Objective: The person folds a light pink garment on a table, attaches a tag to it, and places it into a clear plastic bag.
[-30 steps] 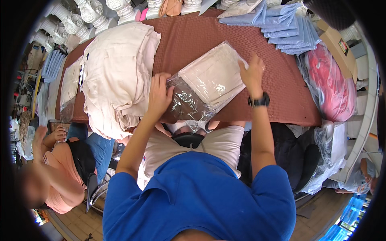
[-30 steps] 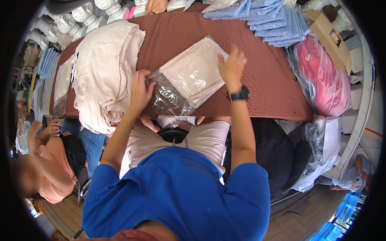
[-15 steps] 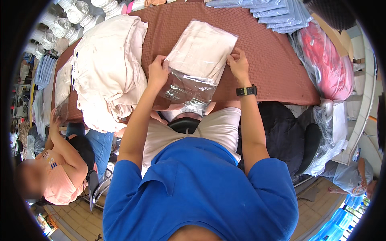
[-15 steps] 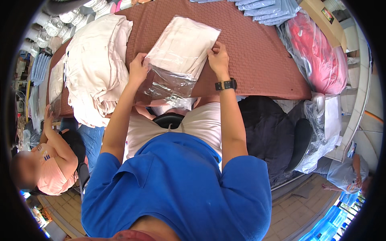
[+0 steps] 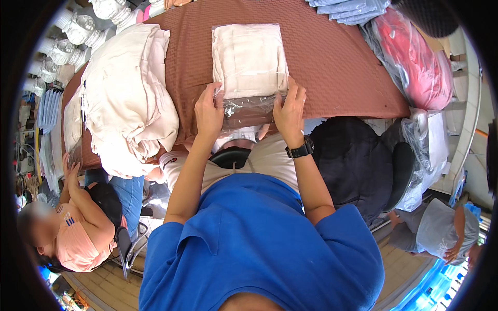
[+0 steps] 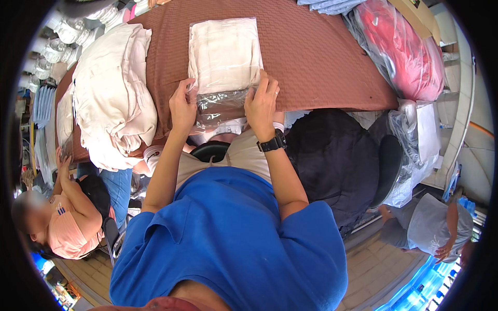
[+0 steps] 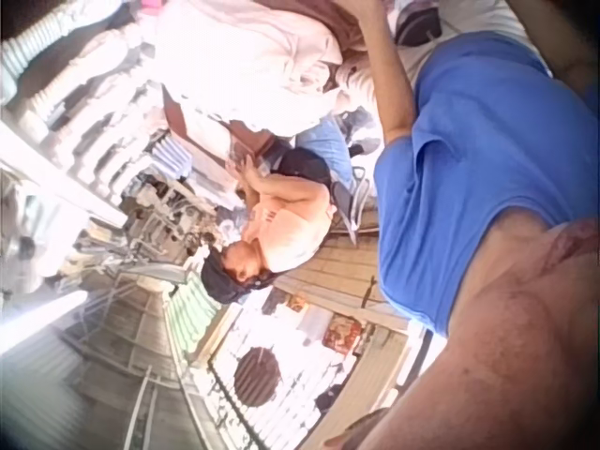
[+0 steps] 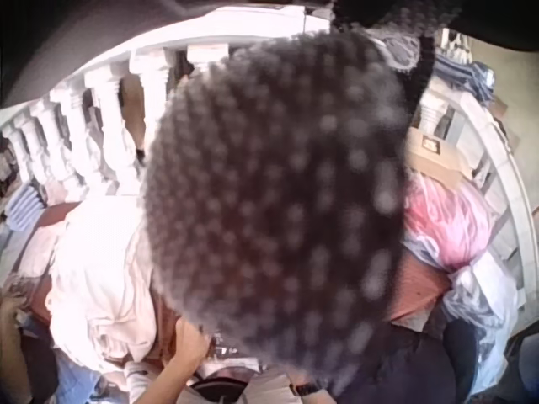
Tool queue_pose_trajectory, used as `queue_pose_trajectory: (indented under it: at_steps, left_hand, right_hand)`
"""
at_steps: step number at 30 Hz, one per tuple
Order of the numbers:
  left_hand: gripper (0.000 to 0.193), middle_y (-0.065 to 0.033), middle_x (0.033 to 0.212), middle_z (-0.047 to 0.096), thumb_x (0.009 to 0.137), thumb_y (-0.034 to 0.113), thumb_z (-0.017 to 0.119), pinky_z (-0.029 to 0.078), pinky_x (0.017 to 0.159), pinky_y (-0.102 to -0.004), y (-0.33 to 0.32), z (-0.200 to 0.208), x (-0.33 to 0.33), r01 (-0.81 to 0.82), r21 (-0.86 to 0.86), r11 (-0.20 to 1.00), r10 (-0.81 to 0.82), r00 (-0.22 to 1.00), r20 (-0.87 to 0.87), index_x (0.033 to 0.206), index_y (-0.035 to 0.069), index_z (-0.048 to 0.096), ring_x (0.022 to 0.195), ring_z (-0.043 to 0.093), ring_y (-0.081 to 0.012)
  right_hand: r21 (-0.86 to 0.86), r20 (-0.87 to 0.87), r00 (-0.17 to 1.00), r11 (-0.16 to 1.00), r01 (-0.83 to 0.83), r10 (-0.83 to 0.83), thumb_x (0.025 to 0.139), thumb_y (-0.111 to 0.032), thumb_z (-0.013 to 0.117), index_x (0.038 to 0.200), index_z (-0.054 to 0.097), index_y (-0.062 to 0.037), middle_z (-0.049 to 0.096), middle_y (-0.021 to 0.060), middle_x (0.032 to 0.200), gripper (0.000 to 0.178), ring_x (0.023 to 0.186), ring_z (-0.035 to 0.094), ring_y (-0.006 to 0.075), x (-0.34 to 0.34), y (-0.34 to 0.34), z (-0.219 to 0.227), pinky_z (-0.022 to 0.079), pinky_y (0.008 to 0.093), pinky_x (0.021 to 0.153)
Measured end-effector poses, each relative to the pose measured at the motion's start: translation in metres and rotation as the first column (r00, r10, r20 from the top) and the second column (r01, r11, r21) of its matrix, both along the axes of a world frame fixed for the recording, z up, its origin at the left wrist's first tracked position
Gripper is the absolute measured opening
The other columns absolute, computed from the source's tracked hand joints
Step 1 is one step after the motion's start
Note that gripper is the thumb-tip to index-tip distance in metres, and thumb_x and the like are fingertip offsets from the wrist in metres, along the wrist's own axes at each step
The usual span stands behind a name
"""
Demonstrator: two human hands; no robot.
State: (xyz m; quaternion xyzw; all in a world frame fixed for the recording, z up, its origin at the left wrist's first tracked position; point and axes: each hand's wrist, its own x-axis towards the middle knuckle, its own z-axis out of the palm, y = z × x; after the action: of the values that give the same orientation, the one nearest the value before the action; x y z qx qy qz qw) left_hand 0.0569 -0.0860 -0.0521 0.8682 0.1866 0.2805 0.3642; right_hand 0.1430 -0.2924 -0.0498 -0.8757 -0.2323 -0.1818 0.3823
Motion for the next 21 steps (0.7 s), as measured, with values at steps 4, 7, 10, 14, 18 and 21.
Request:
queue_pose_trajectory:
  at_steps: [4, 7, 10, 14, 18, 21]
  left_hand:
    - [0.021, -0.0116, 0.095, 0.065, 0.089, 0.009, 0.067, 0.05, 0.072, -0.0448, -0.002, 0.005, 0.005, -0.018, 0.235, 0.972, 0.056, 0.987, -0.154, 0.11, 0.009, 0.065, 0.085, 0.062, -0.0308]
    - [0.021, -0.0087, 0.107, 0.063, 0.086, 0.009, 0.069, 0.049, 0.082, -0.0414, -0.013, 0.018, 0.005, -0.067, 0.513, 0.856, 0.064, 0.998, 0.024, 0.108, 0.009, 0.066, 0.1, 0.06, -0.0283]
    - [0.021, -0.0079, 0.111, 0.059, 0.085, 0.008, 0.069, 0.047, 0.087, -0.0396, -0.018, 0.034, 0.001, 0.27, 0.464, 0.844, -0.292, 0.956, -0.025, 0.106, 0.008, 0.066, 0.104, 0.056, -0.0275]
    - [0.017, -0.0086, 0.099, 0.059, 0.084, 0.006, 0.067, 0.047, 0.084, -0.0405, -0.015, 0.014, 0.009, 0.331, 0.454, 0.828, -0.336, 0.939, -0.072, 0.101, 0.007, 0.066, 0.096, 0.058, -0.0283]
    - [0.015, -0.0092, 0.091, 0.058, 0.081, 0.003, 0.067, 0.049, 0.079, -0.042, -0.021, 0.016, 0.012, 0.394, 0.515, 0.761, -0.357, 0.918, -0.174, 0.095, 0.005, 0.062, 0.089, 0.06, -0.0295]
    - [0.014, -0.0111, 0.089, 0.057, 0.079, 0.0, 0.066, 0.05, 0.078, -0.0426, -0.032, 0.024, 0.019, 0.433, 0.522, 0.735, -0.389, 0.9, -0.199, 0.091, 0.004, 0.06, 0.086, 0.062, -0.0305]
  right_hand:
    - [-0.072, 0.006, 0.999, 0.996, 0.05, -0.05, 0.085, 0.003, 0.063, 0.137, 0.048, -0.0003, 0.048, 0.0238, 0.113, 0.055, 0.102, 0.051, 0.0422, 0.013, 0.002, 0.008, 0.046, 0.0502, 0.086]
    - [-0.077, 0.033, 0.998, 0.995, 0.058, -0.055, 0.084, 0.006, 0.061, 0.13, 0.053, -0.0013, 0.049, 0.0218, 0.11, 0.048, 0.1, 0.051, 0.0414, 0.02, 0.0, 0.004, 0.047, 0.0495, 0.083]
    - [-0.074, 0.091, 0.992, 0.993, 0.096, -0.089, 0.083, 0.006, 0.06, 0.122, 0.057, -0.002, 0.05, 0.02, 0.109, 0.039, 0.099, 0.053, 0.0412, 0.027, -0.001, -0.002, 0.049, 0.0491, 0.081]
    - [-0.067, 0.1, 0.975, 0.976, 0.206, -0.199, 0.082, 0.007, 0.059, 0.112, 0.061, -0.0033, 0.053, 0.0178, 0.108, 0.032, 0.099, 0.056, 0.0402, 0.035, 0.0, 0.0, 0.051, 0.0492, 0.078]
    - [-0.101, 0.056, 0.978, 0.973, 0.207, -0.202, 0.081, 0.009, 0.059, 0.107, 0.062, -0.0047, 0.055, 0.0163, 0.106, 0.03, 0.099, 0.057, 0.0393, 0.036, -0.003, 0.005, 0.052, 0.0495, 0.076]
    - [-0.044, 0.099, 0.97, 0.973, 0.227, -0.221, 0.08, 0.009, 0.059, 0.104, 0.062, -0.0047, 0.056, 0.016, 0.103, 0.028, 0.099, 0.057, 0.0396, 0.046, -0.009, -0.003, 0.05, 0.0496, 0.078]
